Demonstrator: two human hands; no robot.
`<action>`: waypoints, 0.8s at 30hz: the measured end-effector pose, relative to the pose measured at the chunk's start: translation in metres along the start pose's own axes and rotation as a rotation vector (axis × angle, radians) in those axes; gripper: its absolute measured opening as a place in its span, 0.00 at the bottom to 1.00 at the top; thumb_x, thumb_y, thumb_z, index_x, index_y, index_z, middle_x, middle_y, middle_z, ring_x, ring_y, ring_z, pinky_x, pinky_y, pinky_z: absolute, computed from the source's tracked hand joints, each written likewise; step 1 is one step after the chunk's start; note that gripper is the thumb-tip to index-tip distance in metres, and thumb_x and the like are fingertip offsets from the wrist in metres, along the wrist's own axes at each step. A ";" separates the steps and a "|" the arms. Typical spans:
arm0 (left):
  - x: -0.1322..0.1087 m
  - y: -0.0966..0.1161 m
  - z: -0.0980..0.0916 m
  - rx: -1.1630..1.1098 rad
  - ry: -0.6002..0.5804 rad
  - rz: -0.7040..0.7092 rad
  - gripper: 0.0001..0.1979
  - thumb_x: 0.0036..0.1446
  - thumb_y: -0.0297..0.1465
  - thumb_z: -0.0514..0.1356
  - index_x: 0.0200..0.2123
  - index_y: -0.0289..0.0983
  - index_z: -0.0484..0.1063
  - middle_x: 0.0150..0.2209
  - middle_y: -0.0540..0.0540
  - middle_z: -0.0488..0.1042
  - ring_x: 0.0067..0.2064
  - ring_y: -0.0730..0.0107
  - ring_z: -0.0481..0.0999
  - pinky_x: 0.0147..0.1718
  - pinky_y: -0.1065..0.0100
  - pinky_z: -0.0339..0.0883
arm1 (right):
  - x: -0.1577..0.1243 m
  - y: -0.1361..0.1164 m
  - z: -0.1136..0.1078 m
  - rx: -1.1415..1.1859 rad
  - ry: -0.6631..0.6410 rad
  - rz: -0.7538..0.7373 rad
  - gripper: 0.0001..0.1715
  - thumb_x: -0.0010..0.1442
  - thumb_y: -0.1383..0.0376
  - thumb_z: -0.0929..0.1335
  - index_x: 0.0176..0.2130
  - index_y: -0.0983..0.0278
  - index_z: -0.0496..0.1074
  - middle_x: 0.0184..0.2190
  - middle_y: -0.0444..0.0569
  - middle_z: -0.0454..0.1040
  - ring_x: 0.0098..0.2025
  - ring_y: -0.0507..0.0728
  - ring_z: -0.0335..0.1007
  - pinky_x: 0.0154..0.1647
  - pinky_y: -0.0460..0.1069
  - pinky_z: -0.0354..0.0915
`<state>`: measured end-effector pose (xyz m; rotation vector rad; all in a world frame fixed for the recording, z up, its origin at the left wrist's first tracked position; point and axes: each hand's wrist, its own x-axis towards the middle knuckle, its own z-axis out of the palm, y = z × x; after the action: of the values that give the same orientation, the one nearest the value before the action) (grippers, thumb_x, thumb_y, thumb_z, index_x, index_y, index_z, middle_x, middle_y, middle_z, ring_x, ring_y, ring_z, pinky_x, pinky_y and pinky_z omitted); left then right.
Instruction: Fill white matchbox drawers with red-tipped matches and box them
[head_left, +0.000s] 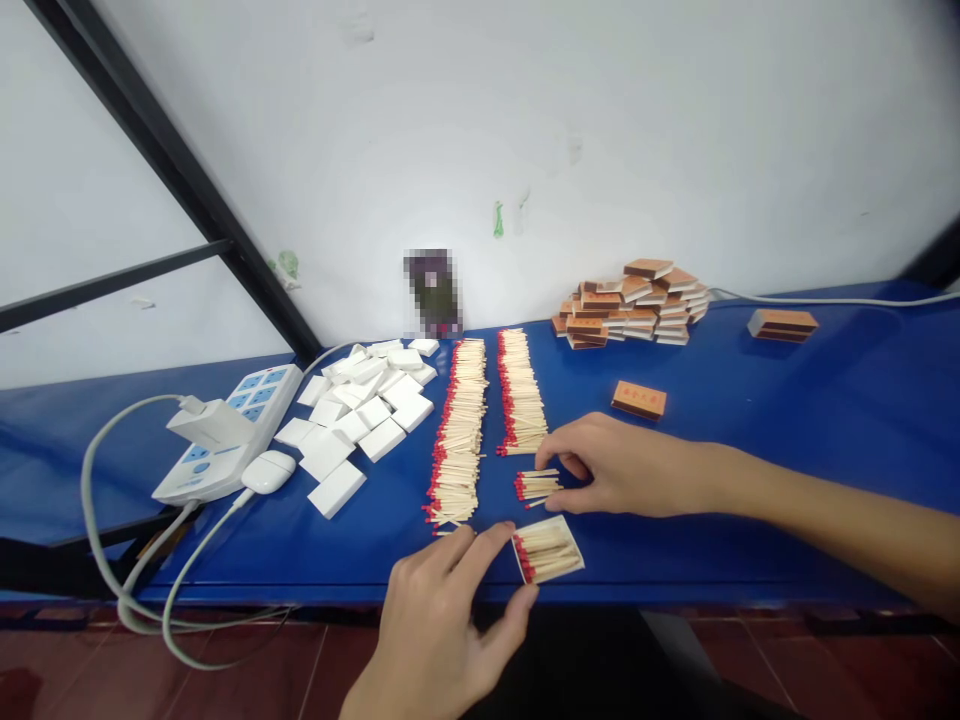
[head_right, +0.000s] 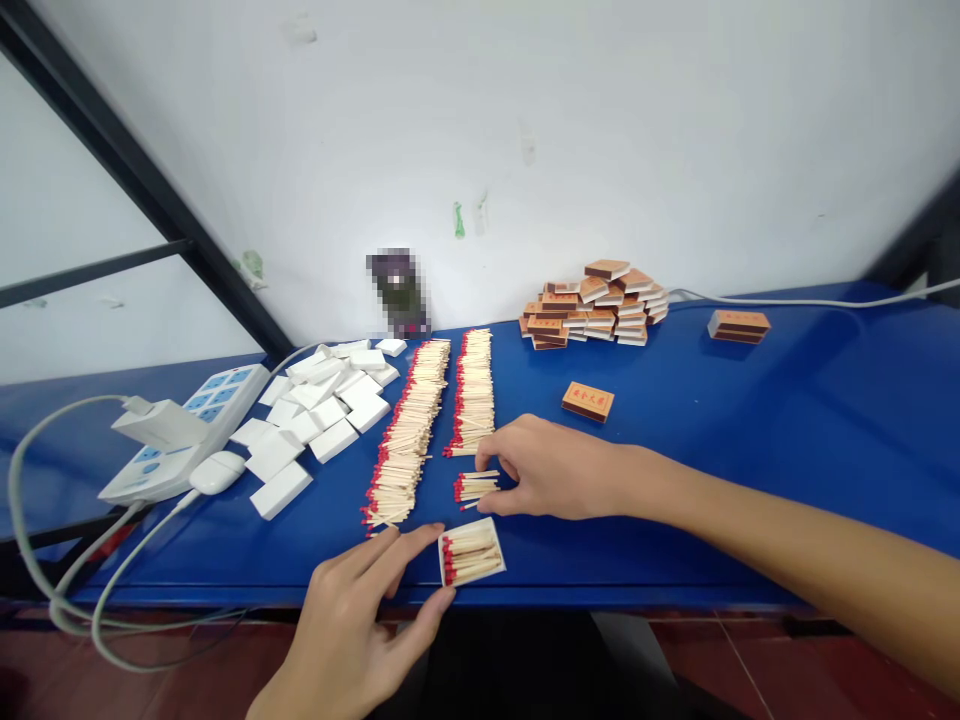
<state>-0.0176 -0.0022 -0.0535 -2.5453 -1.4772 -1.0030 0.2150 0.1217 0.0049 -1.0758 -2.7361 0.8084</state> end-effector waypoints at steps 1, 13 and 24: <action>0.000 0.000 0.000 -0.004 -0.004 0.000 0.14 0.69 0.40 0.58 0.53 0.40 0.72 0.35 0.47 0.80 0.29 0.62 0.80 0.27 0.63 0.74 | 0.000 0.000 0.001 -0.005 0.004 -0.006 0.16 0.62 0.52 0.72 0.40 0.62 0.76 0.28 0.42 0.71 0.27 0.51 0.62 0.29 0.46 0.54; 0.000 -0.002 0.000 -0.011 -0.001 0.007 0.15 0.69 0.40 0.58 0.54 0.40 0.73 0.33 0.47 0.78 0.29 0.64 0.79 0.26 0.66 0.71 | 0.015 -0.012 -0.005 -0.096 -0.088 -0.022 0.06 0.59 0.64 0.71 0.32 0.64 0.73 0.28 0.44 0.74 0.28 0.51 0.66 0.29 0.46 0.53; 0.001 -0.001 -0.001 -0.007 -0.007 0.006 0.14 0.69 0.38 0.59 0.54 0.40 0.73 0.33 0.47 0.78 0.28 0.63 0.79 0.25 0.66 0.71 | 0.005 -0.006 -0.004 -0.120 -0.139 0.021 0.08 0.56 0.63 0.71 0.29 0.62 0.70 0.25 0.42 0.71 0.26 0.51 0.62 0.27 0.46 0.51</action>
<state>-0.0186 -0.0014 -0.0526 -2.5595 -1.4688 -1.0016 0.2085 0.1231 0.0112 -1.1110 -2.9277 0.7574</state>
